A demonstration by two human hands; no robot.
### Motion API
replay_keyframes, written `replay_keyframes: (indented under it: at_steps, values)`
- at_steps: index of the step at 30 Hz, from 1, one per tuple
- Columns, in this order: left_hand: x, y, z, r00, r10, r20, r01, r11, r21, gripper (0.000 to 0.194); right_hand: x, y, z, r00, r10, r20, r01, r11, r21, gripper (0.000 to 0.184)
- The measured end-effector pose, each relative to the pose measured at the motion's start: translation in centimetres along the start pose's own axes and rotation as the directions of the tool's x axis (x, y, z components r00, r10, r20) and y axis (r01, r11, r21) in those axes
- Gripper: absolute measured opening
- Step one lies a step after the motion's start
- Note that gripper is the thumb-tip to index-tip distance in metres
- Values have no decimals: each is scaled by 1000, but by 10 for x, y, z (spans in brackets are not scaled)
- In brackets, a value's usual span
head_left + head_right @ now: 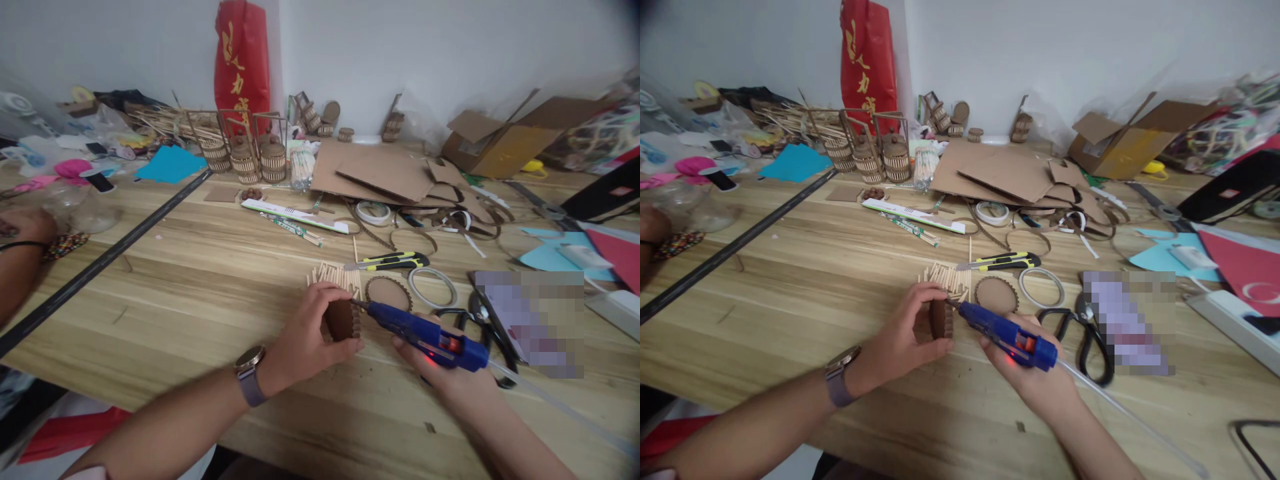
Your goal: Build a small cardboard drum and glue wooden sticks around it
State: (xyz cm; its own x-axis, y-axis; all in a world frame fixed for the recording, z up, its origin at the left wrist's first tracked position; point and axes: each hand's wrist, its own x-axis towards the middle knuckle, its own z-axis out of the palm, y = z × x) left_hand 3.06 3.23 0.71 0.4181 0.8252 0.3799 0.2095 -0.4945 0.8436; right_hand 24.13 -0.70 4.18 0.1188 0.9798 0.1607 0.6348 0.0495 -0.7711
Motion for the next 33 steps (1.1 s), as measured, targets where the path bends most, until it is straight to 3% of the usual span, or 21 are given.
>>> replay_keyframes:
  at_steps: [11,21,33]
  values:
    - [1,-2,0,1000,7,-5,-7,1000,8,52,4,4,2,999,-22,32,23,1000,-13,21]
    - [0,-2,-1,1000,7,0,-7,1000,10,54,4,7,3,998,31,61,-33,998,47,18]
    - [1,2,-1,999,-39,-9,39,999,-24,56,4,4,3,998,49,28,-51,995,87,16]
